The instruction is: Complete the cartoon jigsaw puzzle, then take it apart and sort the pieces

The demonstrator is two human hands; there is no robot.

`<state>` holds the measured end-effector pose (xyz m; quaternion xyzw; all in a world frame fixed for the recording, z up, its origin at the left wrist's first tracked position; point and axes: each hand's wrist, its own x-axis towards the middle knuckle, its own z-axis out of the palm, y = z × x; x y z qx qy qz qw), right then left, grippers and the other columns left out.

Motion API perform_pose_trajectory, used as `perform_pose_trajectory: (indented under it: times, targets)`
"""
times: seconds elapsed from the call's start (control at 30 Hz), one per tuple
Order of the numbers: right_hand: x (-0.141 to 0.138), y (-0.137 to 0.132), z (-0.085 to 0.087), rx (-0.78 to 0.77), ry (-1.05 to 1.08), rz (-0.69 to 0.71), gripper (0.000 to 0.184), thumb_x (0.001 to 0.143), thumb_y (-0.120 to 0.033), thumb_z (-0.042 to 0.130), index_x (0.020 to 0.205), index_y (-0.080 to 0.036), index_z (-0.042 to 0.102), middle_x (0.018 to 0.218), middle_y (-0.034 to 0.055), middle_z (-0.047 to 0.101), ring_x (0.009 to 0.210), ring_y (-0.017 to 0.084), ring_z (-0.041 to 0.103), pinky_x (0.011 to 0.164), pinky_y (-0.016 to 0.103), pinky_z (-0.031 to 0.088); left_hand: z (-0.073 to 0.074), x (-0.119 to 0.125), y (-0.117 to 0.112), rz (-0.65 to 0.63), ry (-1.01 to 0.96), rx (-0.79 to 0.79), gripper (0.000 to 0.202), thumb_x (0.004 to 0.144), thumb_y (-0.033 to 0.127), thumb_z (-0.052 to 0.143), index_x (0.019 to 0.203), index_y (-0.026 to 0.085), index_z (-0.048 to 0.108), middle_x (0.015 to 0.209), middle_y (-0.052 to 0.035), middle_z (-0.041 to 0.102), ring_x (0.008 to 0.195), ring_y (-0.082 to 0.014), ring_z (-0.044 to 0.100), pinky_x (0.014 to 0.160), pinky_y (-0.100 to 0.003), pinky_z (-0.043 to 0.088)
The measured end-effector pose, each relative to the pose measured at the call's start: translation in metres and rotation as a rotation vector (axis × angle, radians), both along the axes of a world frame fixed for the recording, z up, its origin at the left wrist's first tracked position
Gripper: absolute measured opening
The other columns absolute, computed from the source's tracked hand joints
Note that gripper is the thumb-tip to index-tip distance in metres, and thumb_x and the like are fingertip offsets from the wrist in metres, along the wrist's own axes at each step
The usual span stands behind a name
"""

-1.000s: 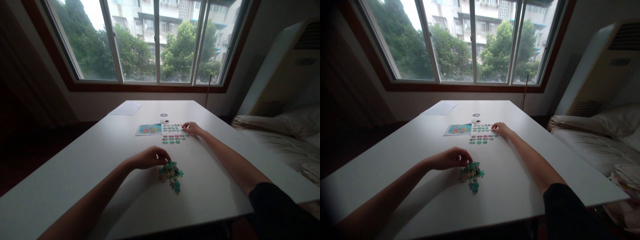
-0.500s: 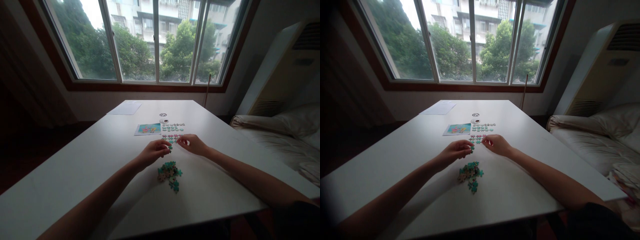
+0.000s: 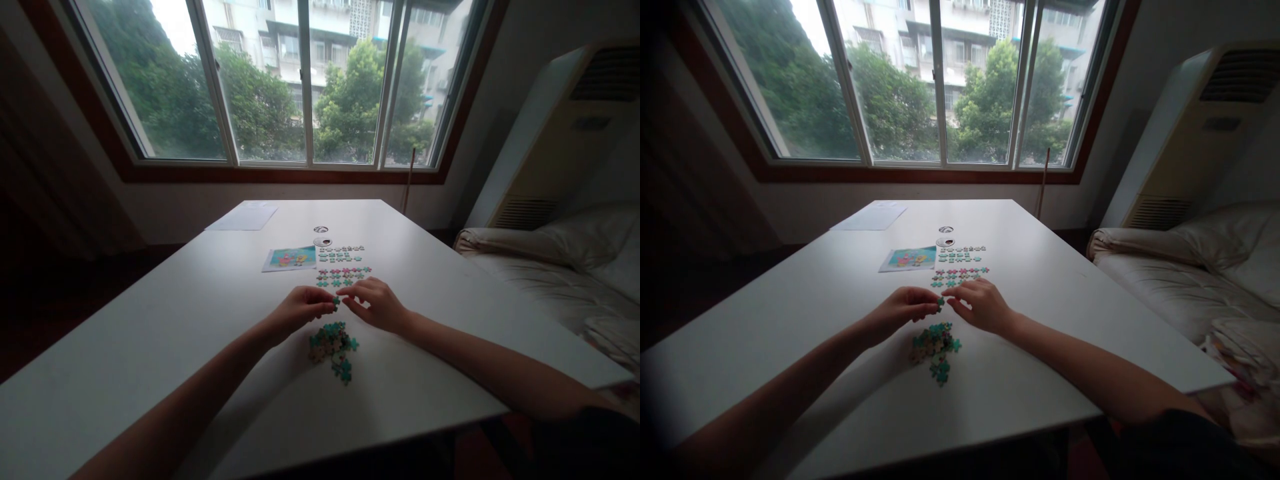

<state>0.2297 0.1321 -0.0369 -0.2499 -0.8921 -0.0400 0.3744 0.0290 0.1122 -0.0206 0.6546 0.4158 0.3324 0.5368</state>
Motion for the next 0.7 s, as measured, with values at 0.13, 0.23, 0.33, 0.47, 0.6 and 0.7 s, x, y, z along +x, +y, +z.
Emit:
perform_pose_trajectory:
  times: [0.13, 0.23, 0.33, 0.47, 0.6, 0.7]
  targets:
    - [0.0002, -0.0003, -0.0001, 0.036, -0.039, 0.004, 0.016, 0.083, -0.026, 0.048, 0.091, -0.02, 0.061, 0.072, 0.001, 0.062, 0.064, 0.011, 0.053, 0.066, 0.025, 0.036, -0.0022, -0.0025, 0.0025, -0.001, 0.018, 0.0, 0.022, 0.066, 0.029, 0.064, 0.08, 0.013, 0.066, 0.056, 0.0014, 0.055, 0.051, -0.0074, 0.042, 0.047, -0.02, 0.03]
    - [0.0009, 0.0002, -0.0004, 0.064, -0.073, 0.024, 0.013, 0.083, -0.025, 0.048, 0.085, -0.019, 0.06, 0.073, 0.0008, 0.063, 0.066, 0.011, 0.053, 0.067, 0.026, 0.036, -0.0039, -0.0037, 0.0037, -0.009, 0.026, -0.025, 0.021, 0.066, 0.029, 0.064, 0.08, 0.013, 0.067, 0.055, 0.002, 0.054, 0.051, -0.0071, 0.041, 0.047, -0.02, 0.03]
    - [0.0015, 0.0003, -0.0001, 0.089, -0.113, 0.047, 0.013, 0.083, -0.026, 0.048, 0.084, -0.019, 0.059, 0.072, 0.0005, 0.063, 0.065, 0.011, 0.053, 0.068, 0.026, 0.035, -0.0038, -0.0038, 0.0039, -0.022, 0.04, -0.061, 0.02, 0.065, 0.028, 0.064, 0.078, 0.013, 0.067, 0.055, 0.0024, 0.054, 0.05, -0.0067, 0.04, 0.048, -0.02, 0.03]
    - [0.0018, -0.0002, 0.0005, 0.108, -0.126, 0.062, 0.014, 0.083, -0.026, 0.048, 0.087, -0.019, 0.059, 0.072, 0.0012, 0.063, 0.064, 0.011, 0.053, 0.068, 0.027, 0.035, -0.002, -0.0033, 0.0026, -0.03, 0.057, -0.071, 0.02, 0.065, 0.028, 0.064, 0.078, 0.013, 0.067, 0.055, 0.0026, 0.053, 0.05, -0.0067, 0.04, 0.048, -0.02, 0.03]
    - [0.0018, 0.0002, 0.0008, 0.126, -0.131, 0.066, 0.014, 0.083, -0.024, 0.047, 0.084, -0.018, 0.059, 0.069, 0.0013, 0.063, 0.063, 0.011, 0.053, 0.066, 0.026, 0.035, -0.0009, -0.0029, 0.0012, -0.027, 0.053, -0.069, 0.023, 0.065, 0.03, 0.064, 0.081, 0.013, 0.065, 0.057, 0.0027, 0.053, 0.051, -0.0067, 0.04, 0.048, -0.02, 0.03]
    - [0.0025, 0.0013, 0.0014, 0.123, -0.106, 0.034, 0.013, 0.083, -0.023, 0.046, 0.083, -0.019, 0.059, 0.069, 0.0007, 0.063, 0.063, 0.011, 0.053, 0.066, 0.026, 0.035, -0.0013, -0.0031, 0.0011, -0.005, 0.054, -0.06, 0.024, 0.065, 0.031, 0.064, 0.082, 0.014, 0.063, 0.059, 0.003, 0.052, 0.051, -0.0063, 0.04, 0.046, -0.019, 0.028]
